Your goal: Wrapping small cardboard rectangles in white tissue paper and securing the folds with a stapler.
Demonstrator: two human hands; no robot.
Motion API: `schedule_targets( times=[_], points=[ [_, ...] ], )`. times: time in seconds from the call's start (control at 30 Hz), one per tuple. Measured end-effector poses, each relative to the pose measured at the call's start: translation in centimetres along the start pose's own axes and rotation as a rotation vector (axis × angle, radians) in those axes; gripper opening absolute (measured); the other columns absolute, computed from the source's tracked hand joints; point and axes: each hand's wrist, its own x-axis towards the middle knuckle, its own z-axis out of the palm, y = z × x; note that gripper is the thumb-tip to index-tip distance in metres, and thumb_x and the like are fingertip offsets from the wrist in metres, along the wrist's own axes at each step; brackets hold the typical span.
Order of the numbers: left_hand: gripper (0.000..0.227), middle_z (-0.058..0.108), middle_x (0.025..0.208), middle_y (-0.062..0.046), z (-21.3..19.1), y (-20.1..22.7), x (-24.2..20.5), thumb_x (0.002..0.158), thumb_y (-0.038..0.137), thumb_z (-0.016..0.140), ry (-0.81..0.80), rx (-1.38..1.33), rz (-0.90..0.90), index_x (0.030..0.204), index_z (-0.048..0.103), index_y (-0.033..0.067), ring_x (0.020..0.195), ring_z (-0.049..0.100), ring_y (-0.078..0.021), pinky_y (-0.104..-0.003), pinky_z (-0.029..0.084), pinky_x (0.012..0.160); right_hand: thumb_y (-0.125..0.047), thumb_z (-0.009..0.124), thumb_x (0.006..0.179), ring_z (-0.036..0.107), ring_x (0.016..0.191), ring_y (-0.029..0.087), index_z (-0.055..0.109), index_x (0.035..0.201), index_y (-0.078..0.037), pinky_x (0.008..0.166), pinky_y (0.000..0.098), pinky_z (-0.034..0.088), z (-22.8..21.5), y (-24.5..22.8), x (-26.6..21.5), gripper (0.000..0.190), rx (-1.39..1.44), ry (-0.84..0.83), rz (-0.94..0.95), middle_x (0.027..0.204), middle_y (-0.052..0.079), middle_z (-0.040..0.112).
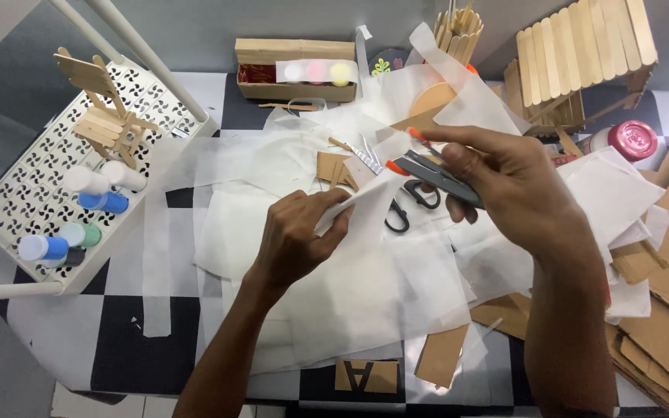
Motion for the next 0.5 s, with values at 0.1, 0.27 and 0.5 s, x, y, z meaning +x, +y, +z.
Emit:
schedule_targets(
  times=[0.1, 0.27, 0.5],
  points=[
    [0.015, 0.076, 0.095, -0.014, 0.1, -0.1, -0.2, 0.090, 0.000, 0.074, 0.022, 0.009, -0.029, 0.102, 0.066, -0.0046, 0.072, 0.071, -0.0262, -0.036, 0.051, 0.060, -0.024, 0.059, 0.095, 0.050, 0.065, 0.014, 0.059, 0.148, -0.010, 0.056, 0.0261, 0.046, -0.8, 0.4, 0.8, 0.055, 0.050, -0.206, 0.079, 0.093, 0.011, 0.071],
    [0.018, 0.076, 0.098, -0.018, 0.1, -0.3, -0.5, 0.089, 0.001, 0.074, 0.011, 0.001, -0.071, 0.105, 0.066, -0.0041, 0.072, 0.071, -0.0279, -0.036, 0.052, 0.056, -0.010, 0.079, 0.078, 0.060, 0.077, 0.015, 0.062, 0.137, -0.013, 0.064, 0.0264, 0.047, 0.3, -0.4, 0.4, 0.061, -0.019, -0.221, 0.197, 0.093, 0.009, 0.072],
    [0.018, 0.077, 0.098, -0.017, 0.1, 0.1, -0.2, 0.090, 0.002, 0.074, 0.011, -0.016, -0.058, 0.105, 0.065, -0.0037, 0.072, 0.072, -0.0275, -0.035, 0.052, 0.056, -0.025, 0.055, 0.106, 0.047, 0.061, 0.013, 0.070, 0.081, -0.003, 0.055, 0.0272, 0.041, -0.2, 0.8, -0.5, 0.037, -0.107, -0.154, 0.035, 0.068, 0.002, 0.053]
  ],
)
